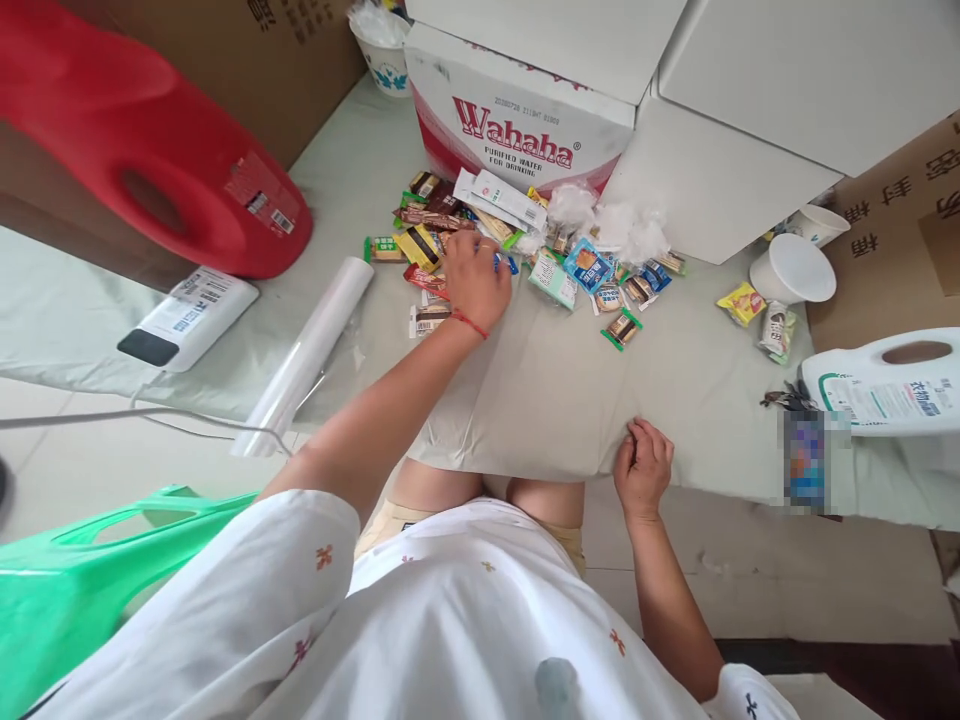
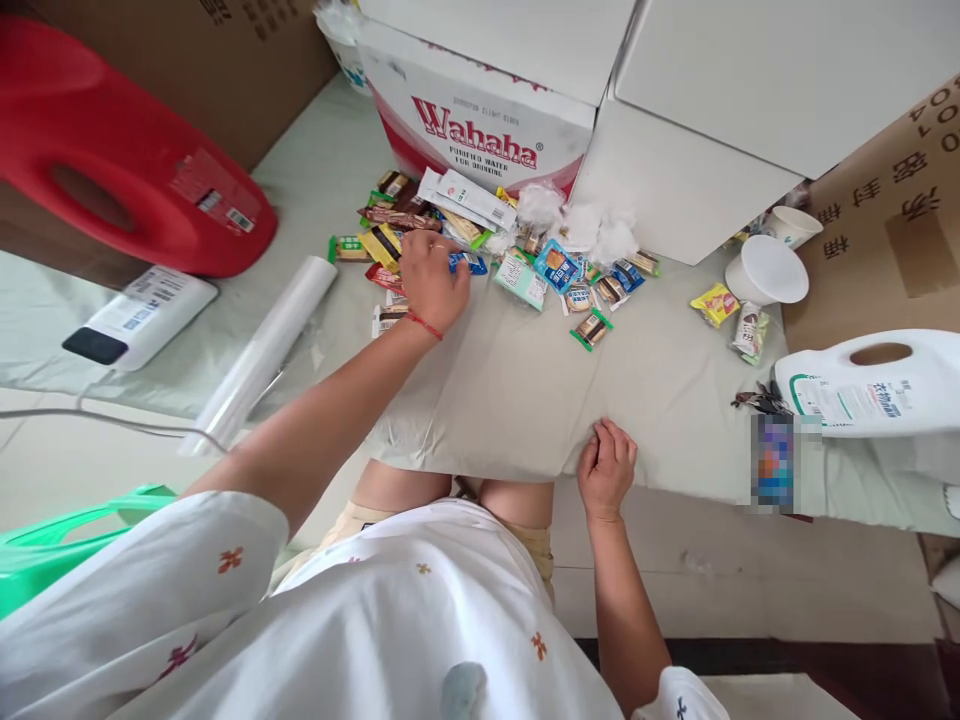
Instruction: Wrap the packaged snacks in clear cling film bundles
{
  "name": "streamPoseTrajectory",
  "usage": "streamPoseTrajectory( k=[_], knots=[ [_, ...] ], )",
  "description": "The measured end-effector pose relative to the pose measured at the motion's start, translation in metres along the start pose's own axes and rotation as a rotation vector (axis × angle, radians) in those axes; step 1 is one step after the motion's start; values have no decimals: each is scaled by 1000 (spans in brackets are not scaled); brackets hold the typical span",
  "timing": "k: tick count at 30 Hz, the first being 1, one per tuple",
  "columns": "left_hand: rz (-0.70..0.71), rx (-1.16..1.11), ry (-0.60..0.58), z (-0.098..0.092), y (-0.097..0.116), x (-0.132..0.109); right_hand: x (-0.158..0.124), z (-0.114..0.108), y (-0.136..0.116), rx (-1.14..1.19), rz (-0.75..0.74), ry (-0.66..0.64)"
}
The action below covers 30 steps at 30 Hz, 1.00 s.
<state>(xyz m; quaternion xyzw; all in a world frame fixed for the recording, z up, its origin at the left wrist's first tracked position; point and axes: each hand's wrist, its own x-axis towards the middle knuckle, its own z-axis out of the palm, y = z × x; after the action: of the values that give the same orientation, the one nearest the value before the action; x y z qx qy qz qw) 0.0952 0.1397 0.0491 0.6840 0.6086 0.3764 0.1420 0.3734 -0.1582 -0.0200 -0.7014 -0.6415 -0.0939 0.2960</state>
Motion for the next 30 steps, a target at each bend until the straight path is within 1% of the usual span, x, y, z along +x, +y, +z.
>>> streamPoseTrajectory(
  k=[2, 4, 6, 9, 11, 13, 15, 17, 19, 21, 23, 25, 27, 28, 29, 30],
  knots=[
    [56, -91, -62, 14, 13, 11, -1, 2, -3, -17, 3, 21],
    [75, -171, -130, 34, 25, 27, -1, 3, -4, -31, 3, 25],
    [56, -204, -190, 54, 34, 46, -1, 3, -4, -39, -1, 20],
    [6, -270, -202, 75, 43, 76, -1, 3, -4, -39, -8, 27],
    [6, -325, -198, 82, 46, 94, -1, 4, -5, -44, -13, 45],
    [26, -365, -219, 87, 49, 111, -1, 5, -7, -56, -14, 53],
    [21, -379, -246, 91, 50, 123, 0, 5, -8, -67, -5, 47],
    [-6, -348, -284, 94, 51, 130, 0, 4, -10, -74, 10, 38],
    [-39, -293, -319, 97, 52, 132, 1, 3, -10, -73, 30, 28],
    [-56, -260, -310, 96, 52, 131, 1, 3, -10, -68, 44, 25],
    [-56, -270, -237, 91, 53, 129, 0, 4, -10, -66, 42, 30],
    [-31, -285, -150, 81, 53, 124, 0, 5, -9, -63, 31, 35],
    [1, -400, -75, 68, 55, 110, 1, 5, -9, -53, 31, 31],
    [3, -508, -52, 59, 56, 99, 1, 5, -8, -42, 43, 25],
    [-6, -663, -43, 51, 57, 85, 2, 3, -8, -22, 61, 14],
    [-46, -819, -76, 42, 58, 67, 4, 0, -7, 10, 87, -6]
  ],
)
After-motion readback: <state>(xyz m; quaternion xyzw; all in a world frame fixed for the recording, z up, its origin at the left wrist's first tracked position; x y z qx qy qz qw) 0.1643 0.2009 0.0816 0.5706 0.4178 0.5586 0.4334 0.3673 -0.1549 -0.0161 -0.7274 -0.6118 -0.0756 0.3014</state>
